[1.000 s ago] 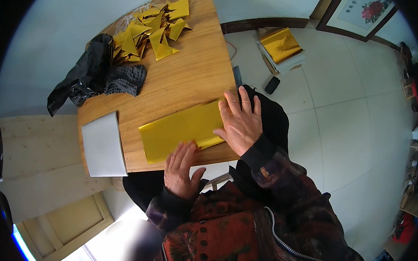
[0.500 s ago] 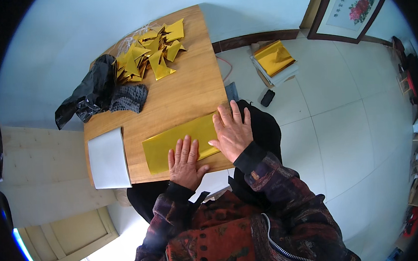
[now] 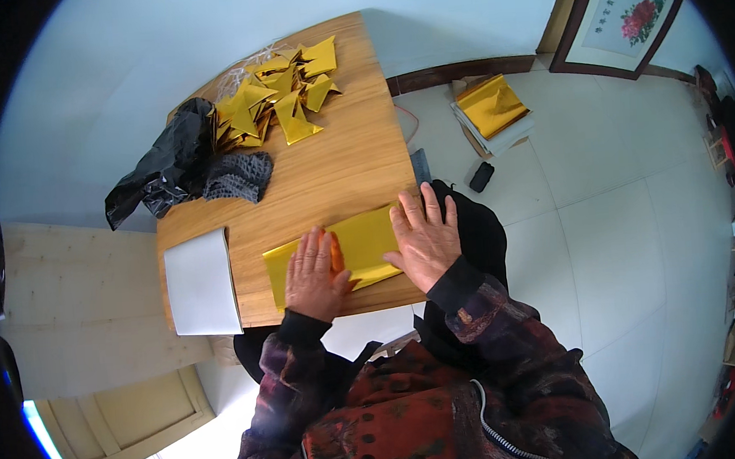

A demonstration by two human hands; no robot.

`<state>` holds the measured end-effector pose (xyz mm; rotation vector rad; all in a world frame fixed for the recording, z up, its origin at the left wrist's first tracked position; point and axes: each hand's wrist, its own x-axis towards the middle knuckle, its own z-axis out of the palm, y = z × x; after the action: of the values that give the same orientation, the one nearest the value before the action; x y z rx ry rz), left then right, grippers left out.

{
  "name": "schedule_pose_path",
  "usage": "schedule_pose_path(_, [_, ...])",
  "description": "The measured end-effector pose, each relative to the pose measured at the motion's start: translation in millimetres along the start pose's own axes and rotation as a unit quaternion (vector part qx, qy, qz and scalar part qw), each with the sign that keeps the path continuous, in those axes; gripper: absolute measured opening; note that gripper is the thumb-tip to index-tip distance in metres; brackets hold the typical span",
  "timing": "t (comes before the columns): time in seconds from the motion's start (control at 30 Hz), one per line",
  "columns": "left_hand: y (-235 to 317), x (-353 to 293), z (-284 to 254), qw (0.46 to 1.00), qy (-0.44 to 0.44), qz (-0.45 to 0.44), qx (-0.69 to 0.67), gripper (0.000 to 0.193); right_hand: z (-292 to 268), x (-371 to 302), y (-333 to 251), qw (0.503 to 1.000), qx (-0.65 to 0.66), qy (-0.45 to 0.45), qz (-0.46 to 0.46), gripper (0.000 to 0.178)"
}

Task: The person folds a small yellow sheet of paper into a triangular packet on a wooden table, then sets it aside. They then take a larger white sheet, fold it in half, and fold the resulting yellow sheet into a rectangular packet.

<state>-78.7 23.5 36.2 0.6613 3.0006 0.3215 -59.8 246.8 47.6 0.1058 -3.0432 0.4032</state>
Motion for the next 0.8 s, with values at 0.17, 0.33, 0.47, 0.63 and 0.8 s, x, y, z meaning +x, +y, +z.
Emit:
schedule_pose_path(0.17, [-1.8,-8.6,12.9,0.999,-0.028,-0.039,0.006,0.078,-2.0,-0.8,1.4,1.000,-0.003,-0.016,0.005,0.070])
schedule_pose_path(0.33, [-9.4,-12.5,14.2,0.999,-0.014,-0.028,0.031,0.075,-0.2,-1.5,1.6,1.000,-0.010,-0.015,0.001,0.069])
schedule_pose_path(0.47, [-8.6,-13.6,16.5,0.998,-0.023,-0.035,0.045,0.074,-2.5,-3.9,-3.4,1.000,0.000,-0.012,0.022,0.071])
schedule_pose_path(0.63, [-19.7,-13.8,33.9,0.997,0.011,-0.015,0.071,0.072,18.0,-19.7,-77.6,0.983,0.097,0.093,-0.127,0.072])
schedule_pose_path(0.8, [-20.0,-9.5,59.2,0.771,0.063,-0.016,-0.633,0.064,48.3,-13.6,-128.7,0.943,0.249,0.081,-0.205,0.084])
